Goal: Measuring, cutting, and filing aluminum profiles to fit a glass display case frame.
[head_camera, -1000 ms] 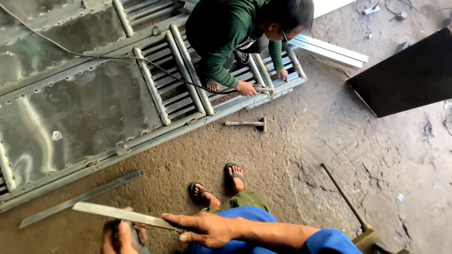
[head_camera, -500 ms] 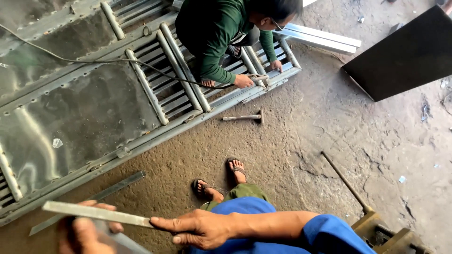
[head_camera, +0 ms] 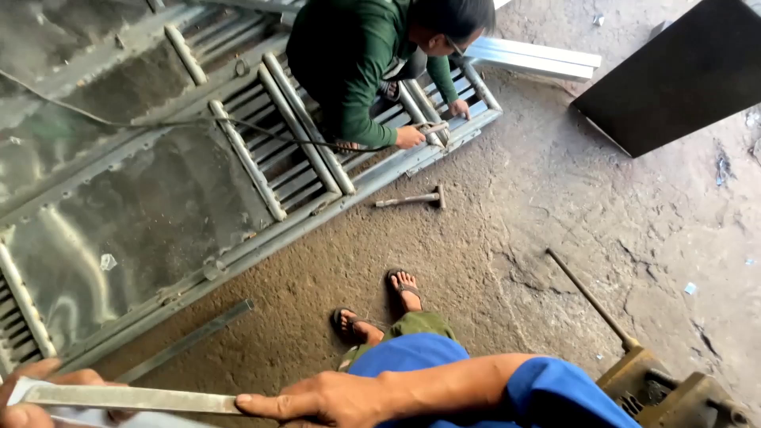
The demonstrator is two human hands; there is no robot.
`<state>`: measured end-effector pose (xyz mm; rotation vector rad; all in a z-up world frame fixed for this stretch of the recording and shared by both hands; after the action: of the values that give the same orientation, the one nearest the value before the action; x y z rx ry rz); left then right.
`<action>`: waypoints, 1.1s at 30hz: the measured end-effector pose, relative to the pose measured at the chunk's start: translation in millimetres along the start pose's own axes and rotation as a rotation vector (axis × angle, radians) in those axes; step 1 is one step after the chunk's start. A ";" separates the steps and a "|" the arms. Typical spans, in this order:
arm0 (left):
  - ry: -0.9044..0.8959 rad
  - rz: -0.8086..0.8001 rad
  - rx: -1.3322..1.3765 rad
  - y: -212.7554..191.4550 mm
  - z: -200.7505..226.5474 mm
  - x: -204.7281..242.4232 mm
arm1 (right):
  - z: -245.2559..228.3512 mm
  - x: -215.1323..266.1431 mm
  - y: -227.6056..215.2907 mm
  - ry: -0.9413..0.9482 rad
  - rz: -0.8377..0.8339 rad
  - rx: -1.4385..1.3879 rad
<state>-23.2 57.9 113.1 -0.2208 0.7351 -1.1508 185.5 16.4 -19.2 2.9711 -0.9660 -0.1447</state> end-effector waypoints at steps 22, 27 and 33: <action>-0.341 -0.155 0.417 -11.0 -40.3 12.0 | -25.3 -2.9 -33.3 -0.091 0.056 0.008; -0.382 -0.041 0.392 50.9 -13.6 22.8 | -37.6 -18.0 -54.7 -0.026 0.175 0.118; -0.251 -0.104 0.146 31.0 -64.4 36.8 | 50.2 21.5 -40.2 0.251 0.304 0.094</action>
<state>-33.0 51.2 33.6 -0.2773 0.4206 -1.2435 221.8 37.0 -72.7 2.7811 -1.3982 0.2774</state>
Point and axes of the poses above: each hand's wrist, its own x-axis away from the middle knuckle, its own y-axis out of the palm, z = x × y, the point moved 1 cm from there along -x, towards the middle knuckle, and after that the axes turned 12 degrees about y, right-handed, at the moved point
